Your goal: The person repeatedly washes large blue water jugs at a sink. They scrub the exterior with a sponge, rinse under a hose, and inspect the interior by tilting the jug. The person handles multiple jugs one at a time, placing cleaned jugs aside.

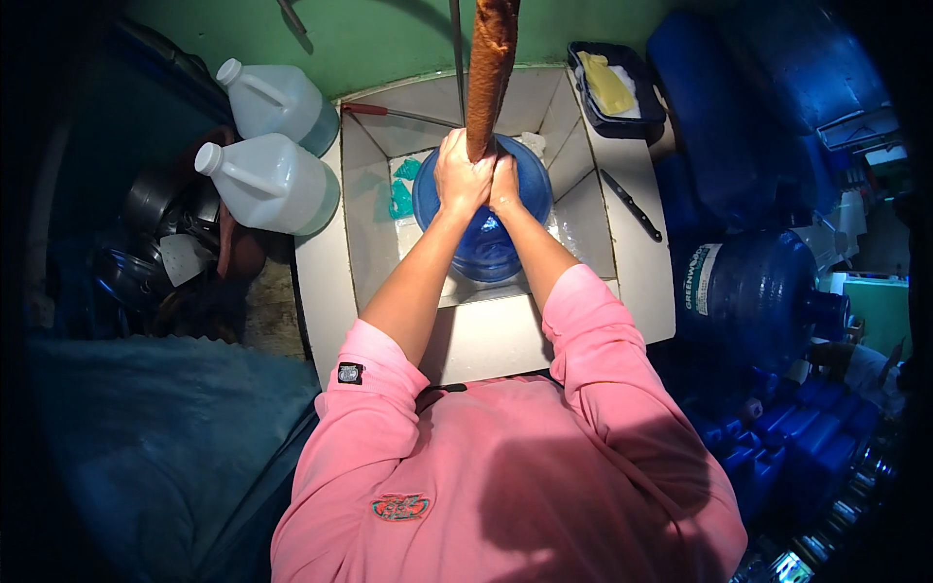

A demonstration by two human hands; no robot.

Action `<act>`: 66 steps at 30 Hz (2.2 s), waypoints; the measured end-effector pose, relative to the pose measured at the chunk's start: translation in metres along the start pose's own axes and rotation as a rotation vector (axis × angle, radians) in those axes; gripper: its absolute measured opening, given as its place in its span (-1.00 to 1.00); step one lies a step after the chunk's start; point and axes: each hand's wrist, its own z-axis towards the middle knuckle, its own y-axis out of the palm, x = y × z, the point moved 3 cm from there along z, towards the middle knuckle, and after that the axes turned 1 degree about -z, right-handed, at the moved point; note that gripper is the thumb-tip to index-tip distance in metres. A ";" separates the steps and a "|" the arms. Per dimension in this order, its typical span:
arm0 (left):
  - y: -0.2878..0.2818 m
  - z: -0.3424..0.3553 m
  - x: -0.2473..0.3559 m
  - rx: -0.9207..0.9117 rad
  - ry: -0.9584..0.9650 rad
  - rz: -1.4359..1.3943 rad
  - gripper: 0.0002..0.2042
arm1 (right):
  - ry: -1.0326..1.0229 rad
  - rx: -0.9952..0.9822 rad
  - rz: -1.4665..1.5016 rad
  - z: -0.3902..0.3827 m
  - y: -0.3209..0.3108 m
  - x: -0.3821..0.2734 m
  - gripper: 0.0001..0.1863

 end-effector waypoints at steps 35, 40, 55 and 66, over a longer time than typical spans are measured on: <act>0.005 0.011 0.008 -0.069 0.017 0.213 -0.72 | -0.204 -0.011 -0.089 0.001 -0.009 -0.025 -0.68; 0.007 0.001 0.009 -0.002 0.073 0.277 -0.62 | -0.201 -0.104 -0.074 0.004 -0.012 -0.013 -0.77; 0.010 -0.002 0.007 0.037 0.029 0.336 -0.59 | -0.204 -0.104 0.060 0.003 -0.012 -0.005 -0.80; 0.009 0.000 0.006 0.047 0.017 0.230 -0.62 | -0.285 -0.093 0.003 0.001 -0.015 -0.015 -0.79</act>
